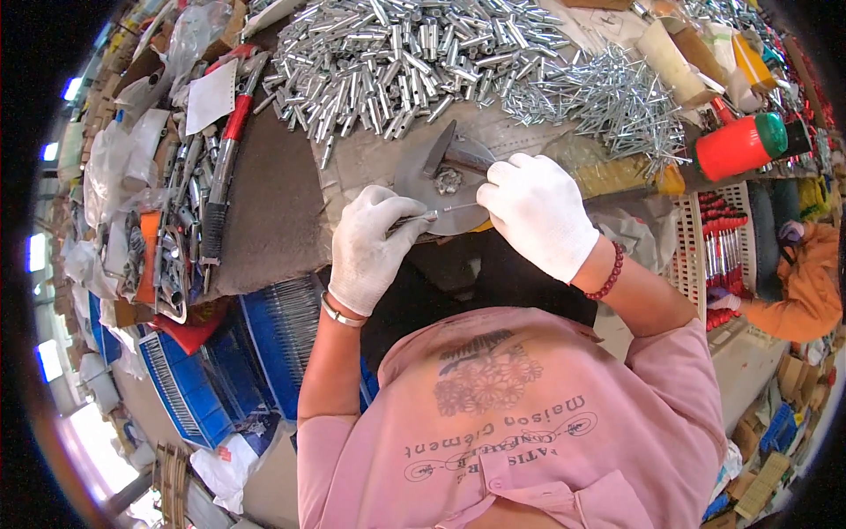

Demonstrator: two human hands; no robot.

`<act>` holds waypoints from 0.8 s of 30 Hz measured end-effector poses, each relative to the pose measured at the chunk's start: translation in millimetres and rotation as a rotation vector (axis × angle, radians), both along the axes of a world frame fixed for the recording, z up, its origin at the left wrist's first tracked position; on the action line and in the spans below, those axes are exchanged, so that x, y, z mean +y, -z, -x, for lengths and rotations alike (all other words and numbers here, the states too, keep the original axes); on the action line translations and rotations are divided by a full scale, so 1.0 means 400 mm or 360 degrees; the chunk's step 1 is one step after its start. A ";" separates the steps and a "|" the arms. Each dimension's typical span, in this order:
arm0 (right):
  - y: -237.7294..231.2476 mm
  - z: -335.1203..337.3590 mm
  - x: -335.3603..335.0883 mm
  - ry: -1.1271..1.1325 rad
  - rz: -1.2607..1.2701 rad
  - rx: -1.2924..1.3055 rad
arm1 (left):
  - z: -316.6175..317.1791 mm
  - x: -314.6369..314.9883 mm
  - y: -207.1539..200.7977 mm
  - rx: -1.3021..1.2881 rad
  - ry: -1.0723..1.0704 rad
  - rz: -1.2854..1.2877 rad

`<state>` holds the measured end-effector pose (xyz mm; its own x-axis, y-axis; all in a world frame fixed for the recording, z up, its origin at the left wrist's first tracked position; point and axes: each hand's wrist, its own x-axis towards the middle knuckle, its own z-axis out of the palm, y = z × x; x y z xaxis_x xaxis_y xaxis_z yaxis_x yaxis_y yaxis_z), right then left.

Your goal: Hammering metal pins into a circular base plate as part of an industrial assembly line.

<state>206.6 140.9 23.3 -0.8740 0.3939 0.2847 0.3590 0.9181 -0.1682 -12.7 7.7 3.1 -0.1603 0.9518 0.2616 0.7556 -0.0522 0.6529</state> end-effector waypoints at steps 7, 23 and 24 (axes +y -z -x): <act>0.016 -0.002 0.008 -0.0068 0.0065 0.0081 | 0.000 -0.006 0.013 -0.0074 -0.0031 -0.0017; 0.068 0.029 0.016 -0.0163 0.0200 0.0185 | -0.006 0.002 0.027 -0.0156 0.0011 -0.0088; 0.064 0.030 0.017 -0.0180 0.0222 0.0244 | -0.005 -0.002 0.022 -0.0151 -0.0008 -0.0072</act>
<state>194.8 147.6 -2.2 -0.8656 0.3406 0.3671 0.2156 0.9151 -0.3407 -10.7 6.9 -5.8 -0.1911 0.9385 0.2877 0.6906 -0.0797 0.7188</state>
